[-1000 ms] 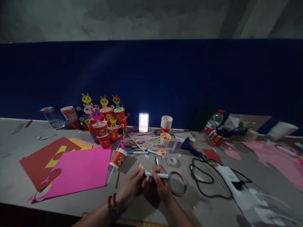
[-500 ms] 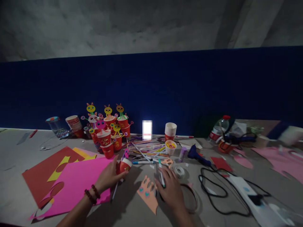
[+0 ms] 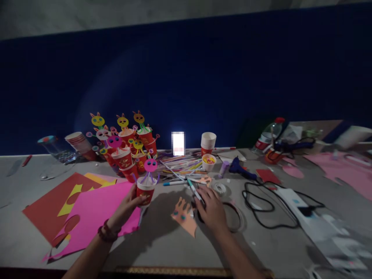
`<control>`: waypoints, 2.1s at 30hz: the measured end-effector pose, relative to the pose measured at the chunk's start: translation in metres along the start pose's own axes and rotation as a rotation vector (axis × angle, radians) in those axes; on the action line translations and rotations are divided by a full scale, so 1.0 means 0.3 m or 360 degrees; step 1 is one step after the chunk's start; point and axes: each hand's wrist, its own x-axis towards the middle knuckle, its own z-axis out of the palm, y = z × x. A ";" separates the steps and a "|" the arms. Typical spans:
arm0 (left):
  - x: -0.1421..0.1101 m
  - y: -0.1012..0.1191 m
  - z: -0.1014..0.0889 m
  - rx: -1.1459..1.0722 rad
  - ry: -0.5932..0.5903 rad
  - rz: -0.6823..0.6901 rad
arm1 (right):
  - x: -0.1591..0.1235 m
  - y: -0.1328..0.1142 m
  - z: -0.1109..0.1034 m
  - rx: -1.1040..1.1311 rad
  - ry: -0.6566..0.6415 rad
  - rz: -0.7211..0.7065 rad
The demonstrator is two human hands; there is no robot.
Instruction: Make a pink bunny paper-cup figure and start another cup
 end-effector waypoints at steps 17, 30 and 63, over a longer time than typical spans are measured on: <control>0.001 -0.054 -0.054 0.1584 0.0400 0.0235 | 0.003 -0.225 -0.091 0.0022 -0.0915 -0.0034; -0.195 -0.042 0.182 0.1561 0.0123 0.0893 | 0.017 -0.235 -0.052 -0.0092 -0.0997 -0.0035; -0.105 -0.128 0.396 0.2030 -0.0056 0.0492 | -0.079 -0.116 -0.248 0.0045 -0.0375 0.0141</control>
